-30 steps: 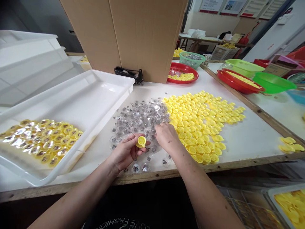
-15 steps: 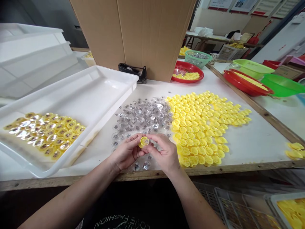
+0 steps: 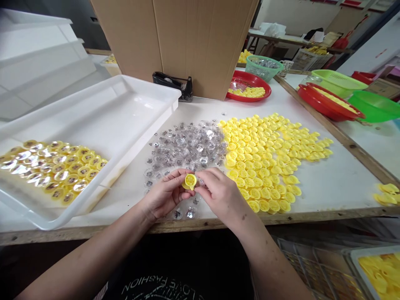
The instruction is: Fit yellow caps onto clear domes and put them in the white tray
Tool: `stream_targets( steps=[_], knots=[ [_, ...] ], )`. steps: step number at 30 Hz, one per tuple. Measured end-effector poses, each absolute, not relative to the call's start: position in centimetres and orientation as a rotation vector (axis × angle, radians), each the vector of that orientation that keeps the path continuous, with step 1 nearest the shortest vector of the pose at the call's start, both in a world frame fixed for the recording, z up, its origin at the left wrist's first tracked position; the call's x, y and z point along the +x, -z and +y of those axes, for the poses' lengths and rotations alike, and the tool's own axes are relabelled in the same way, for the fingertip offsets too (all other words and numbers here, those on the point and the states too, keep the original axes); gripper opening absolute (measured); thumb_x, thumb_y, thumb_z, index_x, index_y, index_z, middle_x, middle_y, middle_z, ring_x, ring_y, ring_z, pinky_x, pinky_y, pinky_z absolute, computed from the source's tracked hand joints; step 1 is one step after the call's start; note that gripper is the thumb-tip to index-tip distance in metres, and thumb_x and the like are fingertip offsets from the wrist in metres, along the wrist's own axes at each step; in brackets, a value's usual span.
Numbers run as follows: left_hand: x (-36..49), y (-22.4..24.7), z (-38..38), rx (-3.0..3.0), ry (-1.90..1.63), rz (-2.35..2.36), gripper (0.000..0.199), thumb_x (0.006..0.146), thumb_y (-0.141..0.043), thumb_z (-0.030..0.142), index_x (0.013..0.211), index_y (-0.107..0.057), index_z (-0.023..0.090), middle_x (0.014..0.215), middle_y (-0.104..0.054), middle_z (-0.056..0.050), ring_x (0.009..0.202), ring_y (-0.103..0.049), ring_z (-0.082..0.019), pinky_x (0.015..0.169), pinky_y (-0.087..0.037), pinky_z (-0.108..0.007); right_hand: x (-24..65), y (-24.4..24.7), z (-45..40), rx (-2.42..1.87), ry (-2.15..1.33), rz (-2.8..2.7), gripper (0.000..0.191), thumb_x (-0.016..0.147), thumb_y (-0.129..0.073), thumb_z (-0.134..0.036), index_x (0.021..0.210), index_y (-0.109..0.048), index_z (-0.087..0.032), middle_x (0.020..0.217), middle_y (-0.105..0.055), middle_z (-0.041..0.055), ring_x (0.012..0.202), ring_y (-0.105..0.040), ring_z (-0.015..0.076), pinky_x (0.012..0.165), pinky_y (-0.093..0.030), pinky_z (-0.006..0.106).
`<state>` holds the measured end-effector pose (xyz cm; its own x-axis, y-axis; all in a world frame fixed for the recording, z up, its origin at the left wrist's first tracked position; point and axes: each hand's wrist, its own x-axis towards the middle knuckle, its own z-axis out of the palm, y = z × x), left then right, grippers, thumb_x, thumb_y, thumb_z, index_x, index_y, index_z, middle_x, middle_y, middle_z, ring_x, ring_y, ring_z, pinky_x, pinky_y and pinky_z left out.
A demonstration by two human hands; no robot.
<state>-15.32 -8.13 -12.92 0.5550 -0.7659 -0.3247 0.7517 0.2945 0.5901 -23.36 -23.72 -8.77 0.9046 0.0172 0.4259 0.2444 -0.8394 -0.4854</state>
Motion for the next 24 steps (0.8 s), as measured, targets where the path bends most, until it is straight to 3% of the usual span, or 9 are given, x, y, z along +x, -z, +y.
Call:
stream_targets(
  steps=[3, 9, 12, 15, 20, 24],
  knots=[
    [-15.3, 13.0, -7.9, 0.762, 1.017, -0.031, 0.016, 0.086, -0.056, 0.015, 0.101, -0.059, 0.012, 0.080, -0.067, -0.008, 0.065, -0.069, -0.014, 0.057, -0.057, -0.018, -22.9, 8.3, -23.3, -2.492, 0.452, -0.232, 0.027, 0.083, -0.054, -0.014, 0.105, -0.065, -0.025, 0.102, -0.067, 0.0054, 0.092, -0.065, 0.0195, 0.077, -0.056, 0.032],
    [-15.4, 13.0, -7.7, 0.744, 1.033, -0.068, 0.015, 0.084, -0.061, 0.019, 0.097, -0.061, 0.012, 0.081, -0.068, -0.008, 0.065, -0.068, -0.013, 0.058, -0.057, -0.017, -23.5, 8.3, -23.4, -2.223, 0.241, -0.116, 0.032, 0.085, -0.056, -0.020, 0.115, -0.063, -0.026, 0.106, -0.068, 0.0041, 0.088, -0.066, 0.0175, 0.079, -0.055, 0.033],
    [-15.6, 13.1, -7.7, 0.731, 1.052, -0.123, 0.018, 0.084, -0.061, 0.019, 0.100, -0.061, 0.012, 0.084, -0.067, -0.008, 0.066, -0.069, -0.014, 0.059, -0.057, -0.018, -23.5, 9.2, -23.6, -1.962, 0.228, 0.041, 0.028, 0.081, -0.063, -0.024, 0.110, -0.065, -0.023, 0.099, -0.070, 0.0039, 0.086, -0.066, 0.0175, 0.079, -0.056, 0.033],
    [-15.6, 13.2, -7.7, 0.717, 1.063, -0.139, 0.018, 0.084, -0.061, 0.019, 0.100, -0.060, 0.011, 0.084, -0.067, -0.008, 0.066, -0.069, -0.014, 0.059, -0.057, -0.018, -23.1, 10.2, -23.7, -1.796, 0.199, 0.130, 0.030, 0.073, -0.072, -0.025, 0.102, -0.068, -0.022, 0.088, -0.070, 0.0020, 0.076, -0.065, 0.0152, 0.069, -0.056, 0.030],
    [-15.7, 13.4, -7.7, 0.739, 1.083, -0.135, 0.016, 0.085, -0.060, 0.018, 0.099, -0.059, 0.011, 0.083, -0.068, -0.009, 0.066, -0.069, -0.015, 0.058, -0.057, -0.018, -22.9, 9.9, -24.1, -1.929, 0.152, 0.100, 0.024, 0.071, -0.074, -0.024, 0.095, -0.071, -0.023, 0.081, -0.066, 0.0001, 0.066, -0.058, 0.0120, 0.061, -0.051, 0.026],
    [-15.6, 13.4, -7.8, 0.729, 1.093, -0.142, 0.015, 0.086, -0.057, 0.017, 0.100, -0.058, 0.012, 0.083, -0.068, -0.009, 0.067, -0.070, -0.016, 0.060, -0.058, -0.018, -23.4, 8.6, -24.2, -2.033, 0.211, 0.016, 0.023, 0.076, -0.068, -0.020, 0.099, -0.068, -0.025, 0.084, -0.068, -0.0005, 0.068, -0.062, 0.0126, 0.063, -0.053, 0.026]
  ],
)
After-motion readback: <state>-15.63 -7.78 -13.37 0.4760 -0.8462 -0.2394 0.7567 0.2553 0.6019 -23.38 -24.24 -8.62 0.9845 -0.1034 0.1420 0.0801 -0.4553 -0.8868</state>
